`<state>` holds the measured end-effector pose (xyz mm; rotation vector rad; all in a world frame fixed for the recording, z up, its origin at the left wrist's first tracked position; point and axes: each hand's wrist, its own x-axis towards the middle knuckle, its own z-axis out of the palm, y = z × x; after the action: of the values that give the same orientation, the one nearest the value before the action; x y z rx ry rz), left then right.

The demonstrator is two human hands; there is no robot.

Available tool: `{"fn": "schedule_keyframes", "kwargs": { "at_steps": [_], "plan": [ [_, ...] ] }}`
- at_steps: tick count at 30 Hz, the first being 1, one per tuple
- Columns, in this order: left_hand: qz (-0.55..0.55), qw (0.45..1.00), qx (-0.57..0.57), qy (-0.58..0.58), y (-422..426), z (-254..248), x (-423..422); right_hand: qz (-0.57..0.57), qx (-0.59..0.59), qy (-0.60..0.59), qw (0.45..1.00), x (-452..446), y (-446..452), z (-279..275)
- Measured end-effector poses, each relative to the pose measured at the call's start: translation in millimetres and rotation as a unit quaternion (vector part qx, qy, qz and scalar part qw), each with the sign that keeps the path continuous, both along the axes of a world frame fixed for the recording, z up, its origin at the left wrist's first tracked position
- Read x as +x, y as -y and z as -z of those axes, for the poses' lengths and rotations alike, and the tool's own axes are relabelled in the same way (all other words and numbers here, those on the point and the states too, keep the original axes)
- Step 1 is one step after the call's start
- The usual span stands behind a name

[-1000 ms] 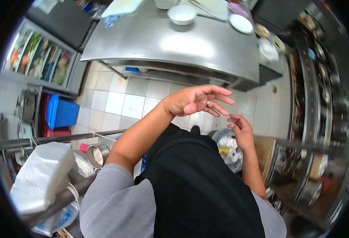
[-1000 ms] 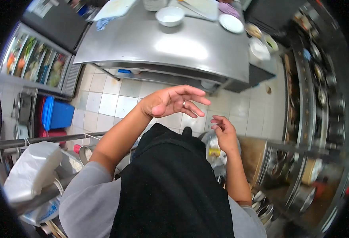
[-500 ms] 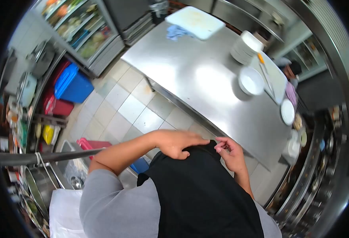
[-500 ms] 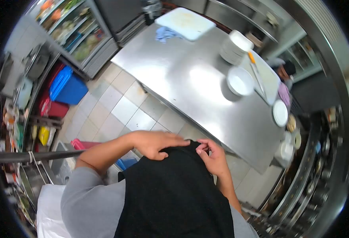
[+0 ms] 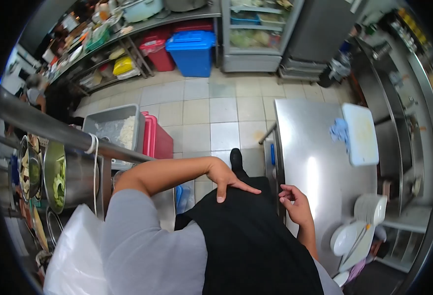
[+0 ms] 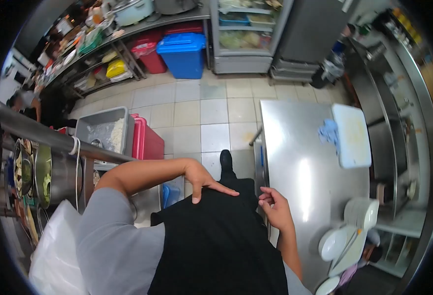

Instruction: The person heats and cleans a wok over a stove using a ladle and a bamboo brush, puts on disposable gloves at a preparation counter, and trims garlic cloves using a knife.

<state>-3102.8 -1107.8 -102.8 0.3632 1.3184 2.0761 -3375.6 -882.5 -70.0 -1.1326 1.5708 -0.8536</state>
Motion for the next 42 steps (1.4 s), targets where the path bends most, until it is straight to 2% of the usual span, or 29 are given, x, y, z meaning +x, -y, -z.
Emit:
{"fn": "schedule_keyframes", "kwargs": {
  "at_steps": [1,2,4,5,7,8,10,12,13,14,16,18,20,22,23,25,26,28,30,31,33,34,36,37,38,39,40,42],
  "plan": [
    [0.011,0.998,0.045,0.039,17.1,8.6,-5.8,-0.004,0.018,0.011,1.0,2.0,17.9,2.1],
    [-0.003,0.998,0.041,0.039,38.0,21.0,-15.0,-0.006,0.036,0.021,0.999,2.7,38.0,5.4],
    [0.014,1.0,0.017,-0.014,81.7,49.2,-37.7,-0.036,0.039,0.009,0.999,-6.0,72.8,17.7],
    [-0.004,0.997,0.075,0.011,100.9,58.9,-43.1,-0.022,0.06,0.03,0.997,-10.4,90.8,26.4],
    [-0.003,0.992,0.116,0.053,143.0,73.8,-55.6,0.006,0.085,0.06,0.995,-21.6,136.1,43.1],
    [0.01,0.984,0.153,0.093,165.6,73.6,-55.2,-0.004,0.086,0.064,0.994,-28.4,165.9,46.5],
    [-0.032,0.986,0.151,0.056,204.8,65.3,-35.7,-0.029,0.071,-0.083,0.994,-37.7,226.8,41.1],
    [-0.081,0.972,0.195,0.104,242.2,44.7,-1.7,-0.029,0.033,-0.094,0.995,-43.7,296.3,36.2],
    [-0.162,0.981,0.094,0.052,255.7,27.7,23.6,-0.043,0.016,-0.105,0.993,-45.8,334.3,36.2],
    [-0.182,0.977,0.096,0.048,265.8,16.5,48.8,-0.059,-0.001,-0.116,0.991,-42.4,376.3,32.7],
    [-0.292,0.951,0.102,0.006,282.2,-2.2,100.6,-0.126,-0.032,-0.18,0.975,-21.4,455.3,10.8],
    [-0.336,0.939,0.08,-0.003,290.4,-12.4,147.4,-0.199,-0.074,-0.218,0.953,14.6,526.8,-16.2],
    [-0.377,0.924,0.06,-0.011,298.2,-15.2,184.1,-0.268,-0.092,-0.209,0.936,59.5,590.6,-37.3],
    [-0.438,0.899,-0.017,0.021,307.0,-14.9,217.0,-0.334,-0.106,-0.199,0.915,108.3,641.9,-42.8],
    [-0.46,0.885,0.06,0.047,310.5,-18.3,231.8,-0.388,-0.115,-0.205,0.891,134.1,665.5,-42.5],
    [-0.506,0.857,0.091,0.049,319.6,-2.4,259.8,-0.482,-0.142,-0.223,0.835,190.0,706.3,-44.2],
    [-0.533,0.835,0.126,0.053,327.8,5.3,273.9,-0.487,-0.149,-0.226,0.83,215.9,724.2,-42.9],
    [-0.559,0.821,0.11,0.044,345.6,3.3,307.7,-0.577,-0.14,-0.227,0.772,266.2,757.0,-36.1],
    [-0.636,0.769,0.059,0.024,362.3,5.9,345.3,-0.582,-0.125,-0.209,0.775,308.5,790.5,-25.7],
    [-0.635,0.77,0.057,0.024,368.9,5.9,364.7,-0.572,-0.068,-0.191,0.795,327.3,806.7,-21.7],
    [-0.697,0.709,0.104,0.029,386.5,4.6,410.8,-0.538,0.035,-0.161,0.827,366.1,843.1,-28.9],
    [-0.696,0.711,0.097,0.032,397.8,7.1,439.5,-0.536,0.029,-0.157,0.829,381.5,862.9,-29.9],
    [-0.705,0.68,-0.163,0.117,417.1,24.0,493.0,-0.566,-0.065,-0.213,0.794,402.6,902.9,-28.0],
    [-0.66,0.64,-0.269,0.287,424.4,40.8,516.8,-0.555,-0.061,-0.235,0.796,412.3,922.0,-25.2],
    [-0.659,0.638,-0.269,0.293,445.2,29.8,529.2,-0.557,-0.062,-0.23,0.796,422.2,939.2,-22.2],
    [-0.525,0.544,-0.443,0.482,475.5,11.7,533.7,-0.542,-0.068,-0.274,0.792,431.8,955.4,-19.3],
    [-0.341,0.399,-0.575,0.627,505.4,-0.8,541.8,-0.525,-0.076,-0.317,0.786,442.8,972.3,-16.1],
    [-0.66,0.341,-0.525,0.415,554.2,-8.1,573.7,-0.52,-0.098,-0.309,0.79,473.9,1001.0,-8.4]
  ]
}}
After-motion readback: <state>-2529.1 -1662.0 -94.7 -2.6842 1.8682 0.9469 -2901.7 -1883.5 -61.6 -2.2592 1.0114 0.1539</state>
